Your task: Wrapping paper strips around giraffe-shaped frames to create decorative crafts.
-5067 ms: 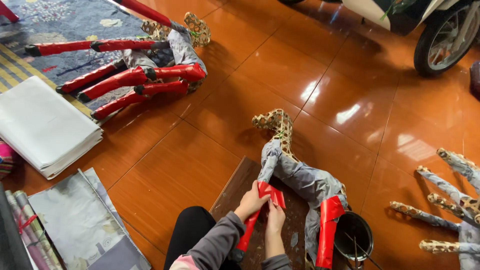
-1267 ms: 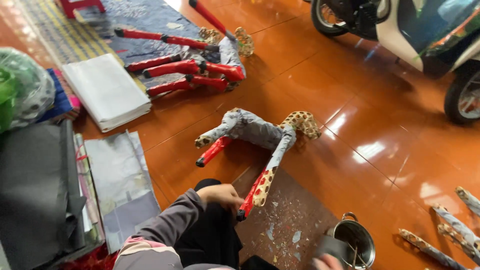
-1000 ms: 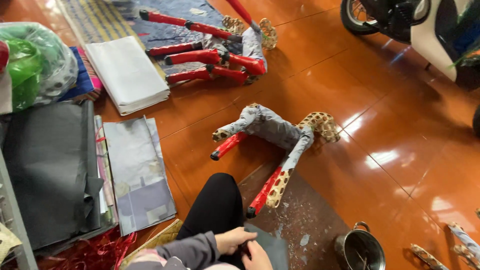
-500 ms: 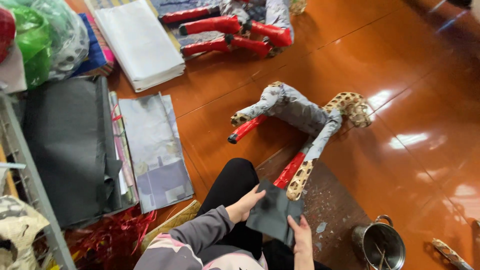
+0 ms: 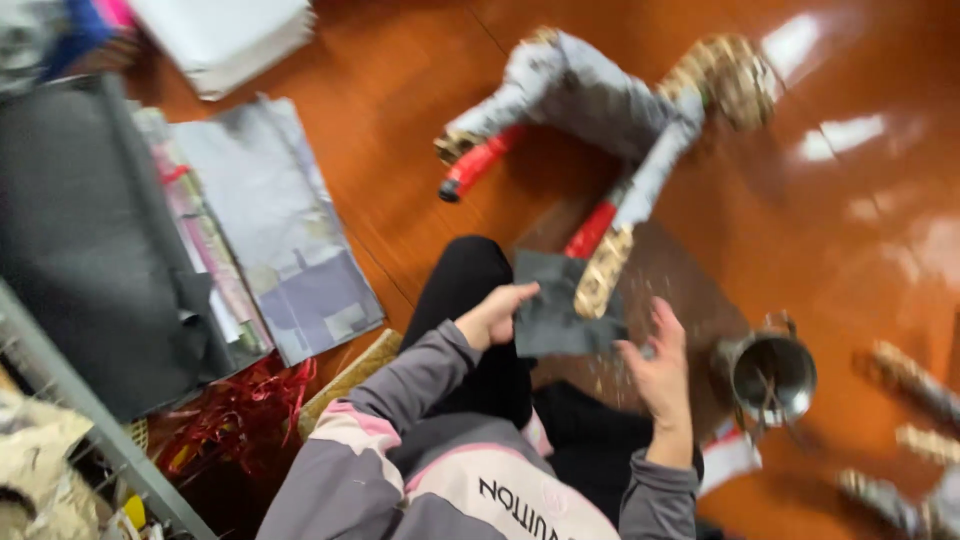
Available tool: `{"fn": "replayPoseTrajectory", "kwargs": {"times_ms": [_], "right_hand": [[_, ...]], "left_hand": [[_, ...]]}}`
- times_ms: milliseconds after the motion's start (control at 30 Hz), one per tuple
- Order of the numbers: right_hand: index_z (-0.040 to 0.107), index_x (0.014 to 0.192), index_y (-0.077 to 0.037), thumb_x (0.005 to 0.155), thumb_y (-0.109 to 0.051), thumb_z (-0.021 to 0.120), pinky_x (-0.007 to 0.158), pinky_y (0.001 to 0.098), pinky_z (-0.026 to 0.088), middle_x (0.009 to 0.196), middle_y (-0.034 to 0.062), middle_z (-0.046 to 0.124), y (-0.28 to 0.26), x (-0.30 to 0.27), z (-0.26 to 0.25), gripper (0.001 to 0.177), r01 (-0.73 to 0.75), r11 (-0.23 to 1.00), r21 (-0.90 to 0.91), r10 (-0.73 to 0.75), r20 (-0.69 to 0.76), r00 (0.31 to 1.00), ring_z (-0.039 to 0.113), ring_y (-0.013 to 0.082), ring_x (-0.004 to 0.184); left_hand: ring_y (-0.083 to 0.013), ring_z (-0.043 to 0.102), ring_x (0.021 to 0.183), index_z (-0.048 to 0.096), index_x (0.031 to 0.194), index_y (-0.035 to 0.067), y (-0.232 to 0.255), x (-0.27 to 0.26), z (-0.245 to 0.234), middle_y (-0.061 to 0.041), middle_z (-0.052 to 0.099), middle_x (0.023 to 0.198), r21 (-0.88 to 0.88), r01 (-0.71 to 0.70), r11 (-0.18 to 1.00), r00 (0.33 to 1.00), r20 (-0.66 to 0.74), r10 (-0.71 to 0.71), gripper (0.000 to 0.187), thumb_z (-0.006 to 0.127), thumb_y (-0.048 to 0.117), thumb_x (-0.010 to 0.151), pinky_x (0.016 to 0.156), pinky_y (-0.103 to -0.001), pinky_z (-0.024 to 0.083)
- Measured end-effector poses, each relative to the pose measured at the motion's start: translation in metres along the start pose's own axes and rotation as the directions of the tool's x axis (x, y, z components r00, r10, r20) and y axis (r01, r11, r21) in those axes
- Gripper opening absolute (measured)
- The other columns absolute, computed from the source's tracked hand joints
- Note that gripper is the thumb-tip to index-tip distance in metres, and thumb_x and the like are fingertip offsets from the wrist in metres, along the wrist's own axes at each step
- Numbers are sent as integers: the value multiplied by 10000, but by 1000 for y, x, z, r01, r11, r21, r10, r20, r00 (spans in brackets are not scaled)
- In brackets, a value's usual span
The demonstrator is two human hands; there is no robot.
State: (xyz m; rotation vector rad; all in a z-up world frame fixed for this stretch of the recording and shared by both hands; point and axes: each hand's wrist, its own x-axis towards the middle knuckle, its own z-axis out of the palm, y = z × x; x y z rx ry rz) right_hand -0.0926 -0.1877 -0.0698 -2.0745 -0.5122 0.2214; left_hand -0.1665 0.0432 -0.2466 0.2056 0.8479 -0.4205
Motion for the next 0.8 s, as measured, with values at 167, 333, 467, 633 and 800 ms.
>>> {"fn": "replayPoseTrajectory", "kwargs": {"times_ms": [167, 333, 467, 633, 800], "right_hand": [[533, 1399, -214, 467, -246, 890, 1170, 484, 184, 1541, 174, 301, -44, -35, 42, 999, 462, 779, -423, -428, 181, 886, 257, 398, 1419], [708, 873, -163, 871, -255, 706, 1091, 463, 372, 1302, 85, 599, -39, -16, 66, 92, 416, 852, -318, -474, -133, 870, 533, 323, 1263], [671, 810, -66, 888, -174, 736, 894, 372, 516, 1121, 60, 712, -42, 17, 59, 149, 259, 951, -167, -298, -277, 914, 669, 261, 1043], [731, 783, -285, 847, -385, 769, 555, 251, 494, 643, -63, 668, -7, 40, 71, 125, -300, 954, -17, 289, -213, 933, 659, 70, 636], [731, 794, -236, 808, -285, 770, 502, 217, 492, 608, -12, 668, -12, 45, 78, 64, -410, 900, 147, 433, -194, 880, 617, 55, 577]], "left_hand": [[-352, 700, 987, 624, 1199, -24, 2, -39, 17, -237, 689, 1097, 36, -23, 999, 999, -37, 24, 527, 739, 379, 881, 852, -532, 571], [-395, 252, 1436, 310, 1454, -110, 3, -102, 57, -262, 310, 1519, 2, 60, 998, 935, 349, -58, 958, 469, 681, 937, 1197, -464, 151], [-475, 207, 1427, 113, 1568, 293, -14, -99, 61, -243, 190, 1557, 135, -282, 950, 812, 561, 161, 937, 446, 786, 845, 1120, -650, 161], [-306, 491, 1257, 336, 1447, 126, -21, -76, 91, -130, 435, 1417, 252, -470, 846, 883, 146, 447, 784, 822, 144, 833, 1036, -520, 448], [-283, 510, 1220, 449, 1407, 59, -20, -74, 116, -162, 517, 1312, 456, -567, 686, 792, 73, 606, 763, 866, 227, 790, 975, -432, 496]]}}
